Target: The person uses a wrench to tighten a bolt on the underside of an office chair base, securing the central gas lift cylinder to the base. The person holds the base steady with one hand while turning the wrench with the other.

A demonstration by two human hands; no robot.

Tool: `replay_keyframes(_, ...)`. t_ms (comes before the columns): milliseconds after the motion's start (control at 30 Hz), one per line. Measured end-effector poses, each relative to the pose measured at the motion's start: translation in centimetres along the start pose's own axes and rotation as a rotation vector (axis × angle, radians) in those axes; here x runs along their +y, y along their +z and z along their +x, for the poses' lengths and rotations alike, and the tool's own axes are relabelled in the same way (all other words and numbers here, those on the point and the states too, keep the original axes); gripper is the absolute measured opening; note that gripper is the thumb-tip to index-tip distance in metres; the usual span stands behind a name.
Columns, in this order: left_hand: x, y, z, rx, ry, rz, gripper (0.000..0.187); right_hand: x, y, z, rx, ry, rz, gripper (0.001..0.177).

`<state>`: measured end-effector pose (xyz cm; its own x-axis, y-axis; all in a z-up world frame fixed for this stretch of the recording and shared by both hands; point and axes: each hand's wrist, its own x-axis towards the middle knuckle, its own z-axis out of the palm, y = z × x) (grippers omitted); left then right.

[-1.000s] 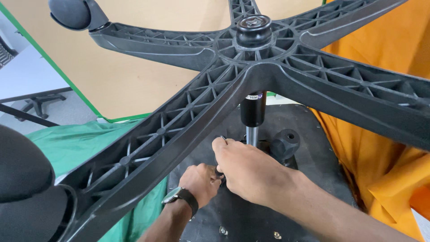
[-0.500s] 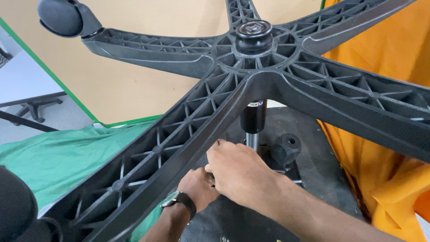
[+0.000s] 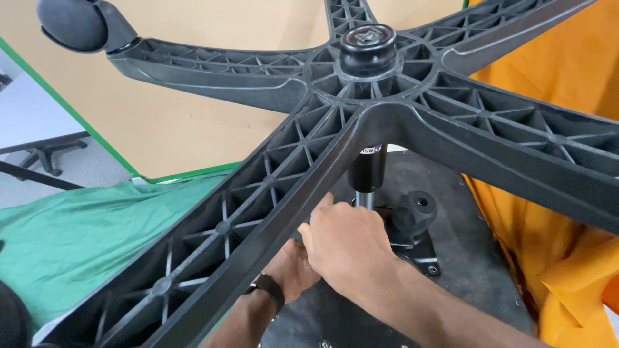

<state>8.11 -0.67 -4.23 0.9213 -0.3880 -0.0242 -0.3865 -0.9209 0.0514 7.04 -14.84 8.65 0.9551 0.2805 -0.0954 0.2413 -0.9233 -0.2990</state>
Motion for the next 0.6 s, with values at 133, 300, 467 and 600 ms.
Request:
replay_keyframes(133,0.2,-0.5,0.0,0.066,0.063,0.218,0.029,-0.2,0.8,0.2,-0.034,-0.042,-0.055,0.04)
replay_keyframes(300,1.3,-3.1,-0.5,-0.264,-0.48,-0.656,0.026,-0.2,1.0,0.0,0.097,0.087,0.007,0.045)
replay_keyframes(467,2.5,-4.7,-1.2,-0.253,-0.409,-0.409,0.019,1.0,-0.3,-0.6,0.11,0.185,0.075,0.044)
replay_keyframes(600,3.6,-4.8,-1.3,-0.22,-0.427,-0.352,0.02,2.0,-1.4,-1.8,0.127,0.199,0.077,0.041)
